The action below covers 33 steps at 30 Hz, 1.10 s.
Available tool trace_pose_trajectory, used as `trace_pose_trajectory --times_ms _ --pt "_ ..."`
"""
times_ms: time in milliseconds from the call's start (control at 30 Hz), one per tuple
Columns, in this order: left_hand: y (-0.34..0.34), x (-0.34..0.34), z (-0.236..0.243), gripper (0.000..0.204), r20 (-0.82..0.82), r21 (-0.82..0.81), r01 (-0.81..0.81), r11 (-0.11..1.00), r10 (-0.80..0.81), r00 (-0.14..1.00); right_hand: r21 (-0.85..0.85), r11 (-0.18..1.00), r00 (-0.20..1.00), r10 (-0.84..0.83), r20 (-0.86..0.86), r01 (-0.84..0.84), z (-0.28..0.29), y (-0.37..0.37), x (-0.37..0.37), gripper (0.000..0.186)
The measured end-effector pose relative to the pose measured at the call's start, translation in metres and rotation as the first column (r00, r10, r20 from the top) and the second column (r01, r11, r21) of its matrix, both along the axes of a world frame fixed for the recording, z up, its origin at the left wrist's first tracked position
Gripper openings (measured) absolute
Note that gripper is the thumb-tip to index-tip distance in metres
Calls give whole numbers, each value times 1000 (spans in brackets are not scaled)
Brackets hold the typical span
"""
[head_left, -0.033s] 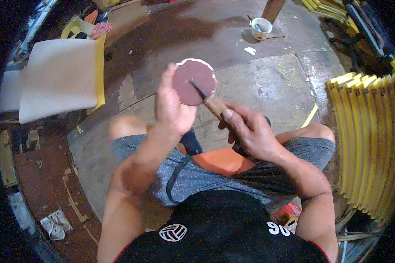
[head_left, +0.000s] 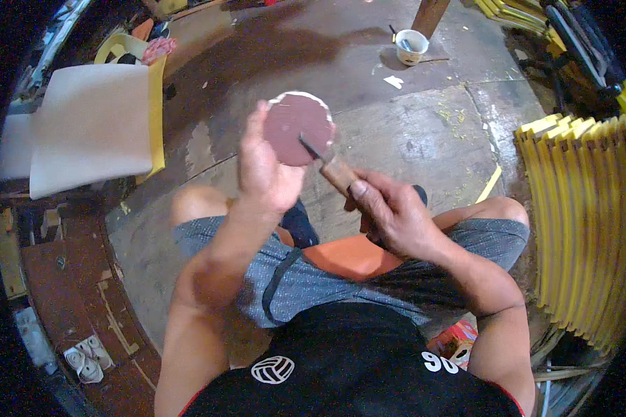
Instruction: The person sits on a low stool and uses a chisel to carve the edge of a round wooden disc held in the left hand. The person repeatedly rotates the disc and scrapes the perimeter to smooth the shape.
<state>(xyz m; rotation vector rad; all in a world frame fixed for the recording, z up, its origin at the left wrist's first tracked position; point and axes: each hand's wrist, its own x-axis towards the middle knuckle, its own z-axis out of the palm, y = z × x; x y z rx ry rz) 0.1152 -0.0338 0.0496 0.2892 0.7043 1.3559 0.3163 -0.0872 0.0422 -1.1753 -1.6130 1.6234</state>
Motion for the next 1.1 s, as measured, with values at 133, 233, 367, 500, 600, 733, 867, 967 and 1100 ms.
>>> trace_pose_trajectory --times_ms 133,233,367,500,600,733,867,967,1100 --pt "-4 8 -1 46 -75 -13 -65 998 64 995 -127 992 1000 -10 -3 10 14 2 -4 43" --pt "-3 5 1 45 -46 -2 -38 999 37 998 -88 996 1000 10 18 -8 15 -1 1 42" --pt "2 4 7 44 -109 16 -89 996 91 990 -115 993 998 36 61 -29 12 4 1 42" --pt "1 2 4 45 -71 7 -41 999 41 997 -113 994 1000 12 14 -10 17 3 -3 41" --pt "5 3 9 45 -103 -1 -104 995 103 989 -103 995 999 6 51 -1 13 0 0 41" --pt "-4 10 4 46 -70 -14 -70 997 69 995 -91 995 999 -25 22 27 15 5 -5 39" --pt "5 1 5 45 -89 22 -62 998 64 994 -79 997 999 -19 46 23 11 0 -1 37" --pt "0 0 -3 45 -59 69 -9 998 13 998 -89 996 999 -3 34 6 9 7 -5 37" --pt "2 3 2 46 -70 6 -48 999 48 996 -113 993 999 -33 14 34 13 0 -2 38"
